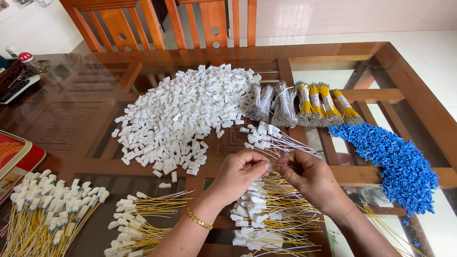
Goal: Assemble small wire harnesses by attaching connectors to wires.
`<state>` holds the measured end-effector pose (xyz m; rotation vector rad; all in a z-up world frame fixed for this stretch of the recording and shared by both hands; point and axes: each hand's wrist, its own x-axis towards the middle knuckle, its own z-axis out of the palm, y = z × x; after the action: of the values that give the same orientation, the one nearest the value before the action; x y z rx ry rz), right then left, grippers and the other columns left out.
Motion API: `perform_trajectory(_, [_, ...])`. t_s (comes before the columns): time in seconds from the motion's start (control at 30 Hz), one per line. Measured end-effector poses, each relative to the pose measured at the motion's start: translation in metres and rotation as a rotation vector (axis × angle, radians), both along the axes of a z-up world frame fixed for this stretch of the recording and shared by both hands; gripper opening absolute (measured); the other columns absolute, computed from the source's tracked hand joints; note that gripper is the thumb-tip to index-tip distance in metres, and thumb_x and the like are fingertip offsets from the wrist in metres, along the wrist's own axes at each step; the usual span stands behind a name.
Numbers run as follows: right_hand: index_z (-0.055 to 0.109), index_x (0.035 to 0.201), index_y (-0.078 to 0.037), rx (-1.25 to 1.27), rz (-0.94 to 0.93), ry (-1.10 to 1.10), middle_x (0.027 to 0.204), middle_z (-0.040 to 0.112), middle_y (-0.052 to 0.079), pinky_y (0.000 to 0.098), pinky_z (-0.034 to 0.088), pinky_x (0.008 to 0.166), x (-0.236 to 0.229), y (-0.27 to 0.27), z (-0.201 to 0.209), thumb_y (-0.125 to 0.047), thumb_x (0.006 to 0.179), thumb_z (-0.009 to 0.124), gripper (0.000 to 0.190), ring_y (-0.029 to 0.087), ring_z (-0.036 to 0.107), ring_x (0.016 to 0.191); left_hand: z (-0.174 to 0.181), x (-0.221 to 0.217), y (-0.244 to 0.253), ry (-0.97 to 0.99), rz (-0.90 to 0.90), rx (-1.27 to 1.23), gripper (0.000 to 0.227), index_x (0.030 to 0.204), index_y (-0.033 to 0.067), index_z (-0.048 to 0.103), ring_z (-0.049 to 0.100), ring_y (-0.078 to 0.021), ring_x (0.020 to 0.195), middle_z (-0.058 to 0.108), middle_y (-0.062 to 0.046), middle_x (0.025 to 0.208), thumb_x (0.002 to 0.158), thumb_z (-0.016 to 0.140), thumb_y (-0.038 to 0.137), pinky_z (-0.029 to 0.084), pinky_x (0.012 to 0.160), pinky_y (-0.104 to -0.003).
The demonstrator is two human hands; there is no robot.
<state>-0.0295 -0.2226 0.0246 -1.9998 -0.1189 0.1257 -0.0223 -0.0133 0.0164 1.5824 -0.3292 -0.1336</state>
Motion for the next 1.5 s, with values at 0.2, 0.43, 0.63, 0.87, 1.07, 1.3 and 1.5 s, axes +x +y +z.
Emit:
perform_trajectory(0.2, [0.079,0.095,-0.006,-0.128,-0.053,-0.038,0.065,0.068,0.002,0.0255,0.045,0.045,-0.003,-0.003,0.002,-0.017,0.089,0.077,0.012,0.009,0.055,0.052,-0.014,0.002,0.005,0.311,-0.064,-0.315,0.023,0.113,-0.0046,0.072,0.073,-0.0214,0.091,0.074,-0.014,0.101,0.091,0.069,0.0,0.06,0.087,-0.029])
perform_trajectory(0.43, [0.079,0.093,-0.007,-0.188,-0.025,-0.086,0.064,0.067,0.001,0.0266,0.046,0.046,-0.006,-0.002,0.011,-0.02,0.091,0.074,0.014,0.009,0.054,0.051,-0.03,0.005,0.013,0.35,-0.15,-0.545,0.017,0.11,-0.002,0.072,0.068,-0.022,0.095,0.071,-0.012,0.11,0.095,0.064,-0.004,0.058,0.097,-0.038])
perform_trajectory(0.63, [0.078,0.091,-0.009,-0.286,-0.051,-0.052,0.063,0.065,0.001,0.0278,0.046,0.046,-0.008,0.001,0.017,-0.026,0.092,0.073,0.017,0.01,0.056,0.05,-0.03,0.003,0.014,0.345,-0.164,-0.565,0.018,0.111,-0.003,0.072,0.069,-0.0231,0.096,0.072,-0.014,0.11,0.095,0.063,-0.004,0.058,0.097,-0.039])
perform_trajectory(0.87, [0.072,0.077,-0.007,-0.27,-0.006,-0.133,0.063,0.063,0.001,0.0287,0.046,0.046,-0.009,0.002,0.014,-0.026,0.091,0.076,0.024,0.011,0.053,0.05,-0.024,0.0,0.011,0.318,-0.131,-0.465,0.018,0.11,-0.0033,0.073,0.07,-0.0214,0.094,0.073,-0.013,0.104,0.093,0.066,-0.004,0.059,0.092,-0.034])
perform_trajectory(1.07, [0.073,0.081,-0.008,-0.308,-0.025,-0.111,0.066,0.064,0.001,0.0296,0.048,0.048,-0.009,0.003,0.01,-0.031,0.091,0.075,0.025,0.011,0.056,0.052,-0.015,-0.002,0.008,0.303,-0.053,-0.337,0.018,0.107,-0.0036,0.074,0.073,-0.0212,0.091,0.075,-0.013,0.098,0.09,0.069,-0.006,0.061,0.086,-0.031])
perform_trajectory(1.3, [0.064,0.094,-0.012,-0.284,0.048,-0.086,0.069,0.063,0.0,0.03,0.052,0.051,-0.001,0.0,-0.006,-0.027,0.098,0.065,0.015,0.012,0.059,0.055,-0.022,0.005,0.009,0.333,-0.057,-0.459,0.014,0.104,-0.0037,0.074,0.071,-0.0213,0.088,0.074,-0.014,0.099,0.091,0.068,-0.007,0.06,0.085,-0.032])
perform_trajectory(1.5, [0.066,0.095,-0.012,-0.313,0.06,-0.12,0.068,0.066,0.0,0.0317,0.051,0.053,-0.006,0.003,-0.001,-0.024,0.096,0.065,0.012,0.013,0.059,0.055,-0.026,0.004,0.008,0.337,-0.04,-0.397,0.016,0.106,-0.0046,0.073,0.073,-0.0222,0.088,0.074,-0.014,0.099,0.09,0.069,-0.006,0.061,0.083,-0.03])
